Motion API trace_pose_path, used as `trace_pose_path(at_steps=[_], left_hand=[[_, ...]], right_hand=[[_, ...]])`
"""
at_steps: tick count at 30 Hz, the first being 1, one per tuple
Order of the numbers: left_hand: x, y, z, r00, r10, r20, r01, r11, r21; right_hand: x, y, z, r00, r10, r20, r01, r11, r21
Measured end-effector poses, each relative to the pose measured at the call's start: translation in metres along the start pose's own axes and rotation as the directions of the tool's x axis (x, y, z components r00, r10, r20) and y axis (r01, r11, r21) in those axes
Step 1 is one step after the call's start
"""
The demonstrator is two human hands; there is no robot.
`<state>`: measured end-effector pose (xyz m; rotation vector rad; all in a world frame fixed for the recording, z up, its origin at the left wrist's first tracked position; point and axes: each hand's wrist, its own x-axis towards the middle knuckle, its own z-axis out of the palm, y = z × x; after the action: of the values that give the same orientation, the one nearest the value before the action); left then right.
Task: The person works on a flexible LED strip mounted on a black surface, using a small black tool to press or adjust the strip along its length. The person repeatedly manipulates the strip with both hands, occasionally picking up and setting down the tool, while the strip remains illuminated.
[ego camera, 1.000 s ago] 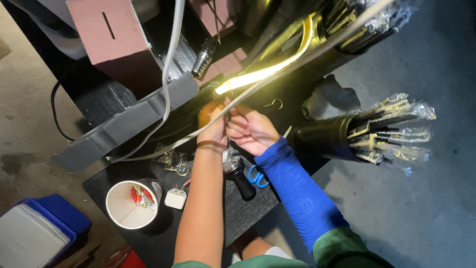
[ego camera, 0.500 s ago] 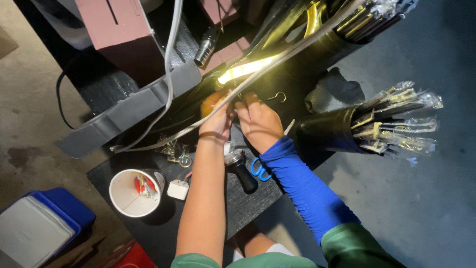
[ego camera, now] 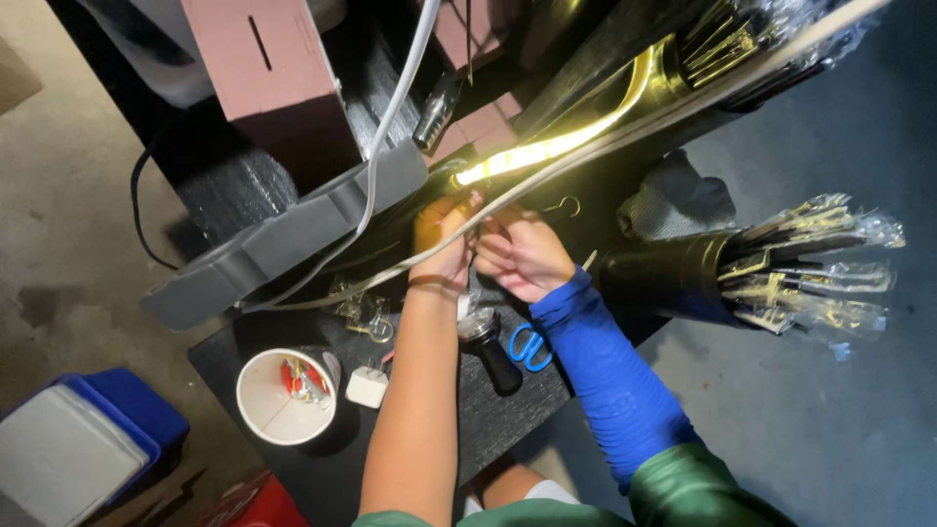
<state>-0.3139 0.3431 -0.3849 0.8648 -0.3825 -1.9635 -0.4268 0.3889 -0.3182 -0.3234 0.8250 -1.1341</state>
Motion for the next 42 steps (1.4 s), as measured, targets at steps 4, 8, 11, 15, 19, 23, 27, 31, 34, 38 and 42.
trace_pose_path(at_steps=[4, 8, 11, 15, 19, 23, 27, 31, 34, 38, 42], left_hand=[[0.002, -0.004, -0.002, 1.000, -0.002, -0.013, 0.002, 1.000, -0.001], [0.003, -0.011, -0.008, 0.999, 0.045, -0.012, -0.045, 0.999, -0.024], [0.007, -0.013, -0.012, 0.999, 0.015, 0.028, -0.012, 0.996, -0.093], [0.014, -0.014, -0.019, 0.998, 0.039, 0.053, -0.036, 0.998, -0.055], [0.017, -0.021, -0.020, 0.999, 0.011, 0.032, -0.007, 0.992, -0.126], [0.015, -0.018, -0.015, 0.999, 0.003, -0.047, -0.006, 0.999, -0.050], [0.008, -0.007, -0.006, 1.000, 0.020, 0.014, -0.020, 1.000, 0.006], [0.004, 0.000, 0.000, 1.000, -0.019, -0.002, 0.019, 0.999, -0.029], [0.001, -0.001, -0.001, 0.998, -0.058, -0.022, 0.057, 0.998, -0.033], [0.003, -0.004, -0.004, 0.996, 0.069, 0.059, -0.064, 0.995, -0.074], [0.003, -0.004, -0.005, 1.000, 0.012, 0.023, -0.011, 1.000, -0.025]], right_hand=[[-0.004, -0.016, 0.002, 0.972, 0.197, 0.128, -0.229, 0.913, 0.336], [-0.004, -0.024, 0.007, 0.952, 0.273, 0.136, -0.305, 0.874, 0.379], [-0.005, -0.025, 0.012, 0.949, 0.273, 0.159, -0.302, 0.932, 0.202], [-0.015, -0.015, 0.016, 0.937, -0.315, -0.150, 0.100, 0.654, -0.750], [-0.024, -0.001, 0.015, 0.756, -0.617, 0.218, 0.159, -0.150, -0.976], [-0.009, 0.008, 0.012, 0.681, -0.646, 0.345, 0.252, -0.236, -0.938], [0.005, 0.006, 0.002, 0.939, -0.306, -0.158, 0.188, 0.840, -0.509], [0.001, -0.003, -0.011, 0.980, 0.147, 0.131, -0.180, 0.941, 0.286], [0.000, -0.004, -0.011, 0.971, 0.185, 0.154, -0.231, 0.897, 0.378], [-0.004, -0.002, 0.001, 0.988, 0.153, 0.016, -0.153, 0.969, 0.193], [-0.014, 0.006, 0.017, 0.834, -0.548, -0.061, 0.082, 0.233, -0.969]])
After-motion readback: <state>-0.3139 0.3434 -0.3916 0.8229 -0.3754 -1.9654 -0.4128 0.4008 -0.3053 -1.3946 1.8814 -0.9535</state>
